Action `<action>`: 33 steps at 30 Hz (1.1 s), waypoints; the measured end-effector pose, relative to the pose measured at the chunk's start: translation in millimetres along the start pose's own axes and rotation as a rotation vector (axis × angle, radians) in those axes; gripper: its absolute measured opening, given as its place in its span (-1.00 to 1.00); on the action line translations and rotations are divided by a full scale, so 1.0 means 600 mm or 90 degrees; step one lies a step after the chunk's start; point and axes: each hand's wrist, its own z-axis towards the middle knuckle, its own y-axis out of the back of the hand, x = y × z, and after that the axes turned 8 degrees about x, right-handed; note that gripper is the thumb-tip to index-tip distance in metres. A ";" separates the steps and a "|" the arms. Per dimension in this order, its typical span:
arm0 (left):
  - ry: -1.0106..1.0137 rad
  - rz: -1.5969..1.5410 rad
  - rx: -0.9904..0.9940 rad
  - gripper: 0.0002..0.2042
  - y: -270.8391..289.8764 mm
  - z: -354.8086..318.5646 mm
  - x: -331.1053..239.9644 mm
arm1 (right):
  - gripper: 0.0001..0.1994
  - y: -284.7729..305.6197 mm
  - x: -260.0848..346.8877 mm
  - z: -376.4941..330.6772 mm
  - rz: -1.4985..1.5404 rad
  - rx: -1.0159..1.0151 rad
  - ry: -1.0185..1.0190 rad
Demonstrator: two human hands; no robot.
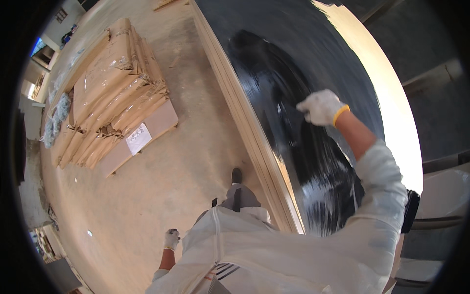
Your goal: The person paints a large wooden board with black paint using a brush. They walk to a blue barrel, pour liquid into a small container, and return to continue painting the board.
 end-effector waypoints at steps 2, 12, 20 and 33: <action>-0.047 -0.019 0.001 -0.84 0.030 0.025 0.009 | -0.55 -0.004 -0.011 0.016 -0.006 -0.006 -0.013; 0.016 -0.135 0.000 -0.82 0.050 -0.013 0.111 | -0.56 -0.099 0.072 -0.152 -0.002 0.035 -0.080; -0.011 -0.209 0.038 -0.81 0.040 -0.026 0.184 | -0.48 -0.195 0.094 -0.244 -0.027 0.060 -0.038; -0.015 -0.068 0.101 -0.86 0.016 -0.021 0.222 | -0.53 -0.205 0.124 -0.280 -0.108 0.003 -0.013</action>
